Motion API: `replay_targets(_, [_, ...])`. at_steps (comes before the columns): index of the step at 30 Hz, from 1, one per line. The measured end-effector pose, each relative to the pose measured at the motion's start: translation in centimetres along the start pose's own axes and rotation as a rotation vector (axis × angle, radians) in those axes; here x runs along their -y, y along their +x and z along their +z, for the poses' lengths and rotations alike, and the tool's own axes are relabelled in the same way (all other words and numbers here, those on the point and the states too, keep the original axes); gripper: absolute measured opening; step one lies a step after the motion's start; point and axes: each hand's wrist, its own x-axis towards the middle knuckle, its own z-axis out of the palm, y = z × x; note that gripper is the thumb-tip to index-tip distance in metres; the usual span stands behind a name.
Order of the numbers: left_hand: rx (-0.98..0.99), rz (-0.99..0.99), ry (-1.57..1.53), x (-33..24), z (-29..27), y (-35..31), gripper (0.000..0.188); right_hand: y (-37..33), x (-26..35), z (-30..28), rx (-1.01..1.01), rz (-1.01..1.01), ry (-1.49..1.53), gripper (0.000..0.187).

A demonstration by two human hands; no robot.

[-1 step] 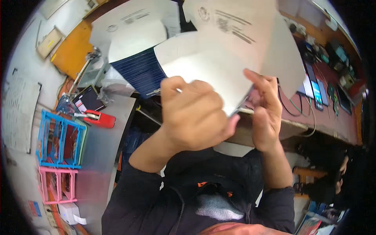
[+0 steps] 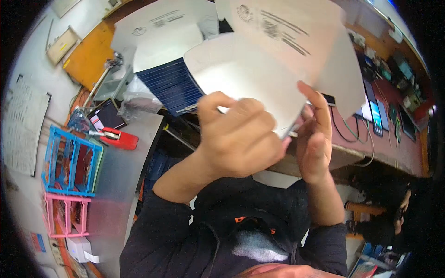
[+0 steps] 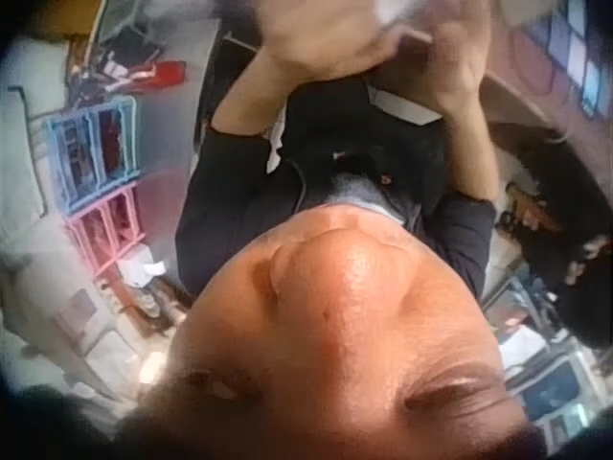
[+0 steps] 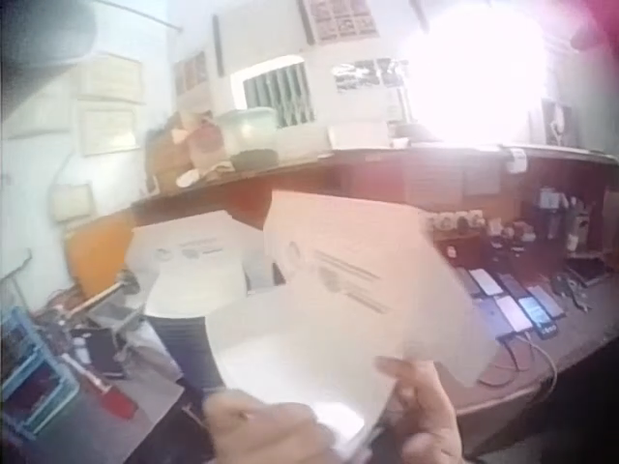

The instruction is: Assembling cardboard food boxes by folding and stacking them.

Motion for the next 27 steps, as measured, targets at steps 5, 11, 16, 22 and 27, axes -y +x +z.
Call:
replay_targets(5, [-0.26,0.013,0.178,3.1,-0.6,-1.5,0.023,3.3,-2.4,3.3,-0.336,0.082,0.079,0.07])
replay_targets(11, [-0.577,-0.603,-0.224,19.4,-7.6,-7.3,0.026,13.6,-2.4,2.6,-0.06,0.1,0.319,0.058])
replay_targets(16, [-0.284,-0.919,-0.663,26.2,-7.3,-9.5,0.044,20.6,-5.2,5.3,0.034,0.14,0.056,0.052])
replay_targets(22, [-0.11,-0.875,-0.511,27.2,-6.2,-11.7,0.049,23.6,-8.0,9.0,0.166,0.113,-0.272,0.05])
replay_targets(27, [-0.145,-0.915,-0.62,26.4,-6.3,-12.2,0.042,24.2,-9.9,10.4,0.097,0.037,-0.383,0.047])
